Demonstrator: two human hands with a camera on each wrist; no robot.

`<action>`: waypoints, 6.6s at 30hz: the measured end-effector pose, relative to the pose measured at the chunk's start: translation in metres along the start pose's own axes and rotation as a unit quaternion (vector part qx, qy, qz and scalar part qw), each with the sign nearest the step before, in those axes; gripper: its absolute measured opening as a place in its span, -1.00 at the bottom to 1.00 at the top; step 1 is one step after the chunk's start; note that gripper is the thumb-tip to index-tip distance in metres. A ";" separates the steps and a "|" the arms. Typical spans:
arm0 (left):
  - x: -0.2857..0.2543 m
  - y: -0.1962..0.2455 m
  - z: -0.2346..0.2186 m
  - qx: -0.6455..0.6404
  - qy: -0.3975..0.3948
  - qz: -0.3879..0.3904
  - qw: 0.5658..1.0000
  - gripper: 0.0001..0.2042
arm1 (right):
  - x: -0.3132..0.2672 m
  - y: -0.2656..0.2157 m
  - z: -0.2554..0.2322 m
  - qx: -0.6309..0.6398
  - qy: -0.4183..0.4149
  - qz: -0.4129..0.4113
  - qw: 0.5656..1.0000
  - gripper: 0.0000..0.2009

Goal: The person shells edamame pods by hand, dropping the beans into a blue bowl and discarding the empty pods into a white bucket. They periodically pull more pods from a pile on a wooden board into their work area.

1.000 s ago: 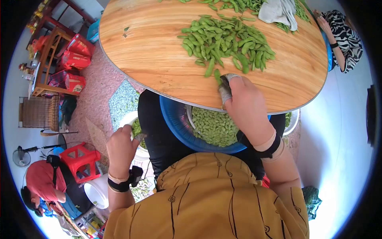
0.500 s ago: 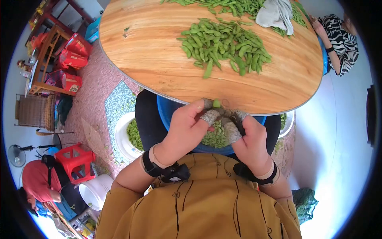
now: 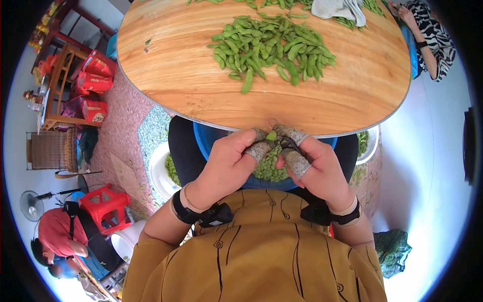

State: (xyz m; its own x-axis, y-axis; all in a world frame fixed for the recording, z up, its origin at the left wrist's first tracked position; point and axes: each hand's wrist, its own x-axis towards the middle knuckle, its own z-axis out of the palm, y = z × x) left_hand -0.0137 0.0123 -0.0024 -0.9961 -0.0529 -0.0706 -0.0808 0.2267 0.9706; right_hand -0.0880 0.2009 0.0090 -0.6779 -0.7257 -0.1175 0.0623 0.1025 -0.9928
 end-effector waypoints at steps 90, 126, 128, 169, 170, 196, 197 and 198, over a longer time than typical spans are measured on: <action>-0.032 -0.032 -0.034 0.036 -0.104 0.075 0.991 -0.79 | 0.025 -0.019 0.029 -0.406 -0.112 -0.058 0.905 -0.79; 0.004 0.006 -0.022 -0.123 -0.064 -0.064 0.988 -0.78 | 0.008 -0.039 0.001 -0.063 0.035 0.112 0.991 -0.66; 0.002 0.004 -0.019 -0.147 -0.060 -0.083 0.984 -0.77 | 0.007 -0.027 0.001 -0.094 0.013 0.079 0.992 -0.64; -0.001 -0.003 0.011 -0.137 -0.158 -0.184 0.960 -0.83 | -0.008 0.020 -0.010 -0.143 0.025 0.013 0.989 -0.82; -0.004 -0.006 0.013 -0.096 -0.176 -0.143 0.969 -0.81 | -0.007 0.022 -0.009 -0.142 0.024 0.013 0.989 -0.82; -0.032 0.010 -0.039 -0.140 -0.151 -0.123 0.971 -0.92 | 0.005 0.002 -0.005 -0.040 -0.106 0.090 0.990 -0.78; -0.038 0.010 -0.051 -0.053 -0.101 -0.079 0.990 -0.95 | 0.006 0.007 -0.003 -0.170 -0.085 -0.047 0.981 -0.77; -0.046 0.005 -0.066 0.063 -0.074 -0.095 0.991 -0.96 | 0.009 0.012 -0.003 -0.171 -0.090 -0.050 0.980 -0.77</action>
State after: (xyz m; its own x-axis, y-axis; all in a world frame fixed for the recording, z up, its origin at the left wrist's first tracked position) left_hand 0.0344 -0.0482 0.0210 -0.9558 0.0339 -0.2919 -0.2628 0.3458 0.9008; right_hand -0.0950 0.1976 -0.0034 -0.5258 -0.8490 -0.0523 -0.2688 0.2242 -0.9367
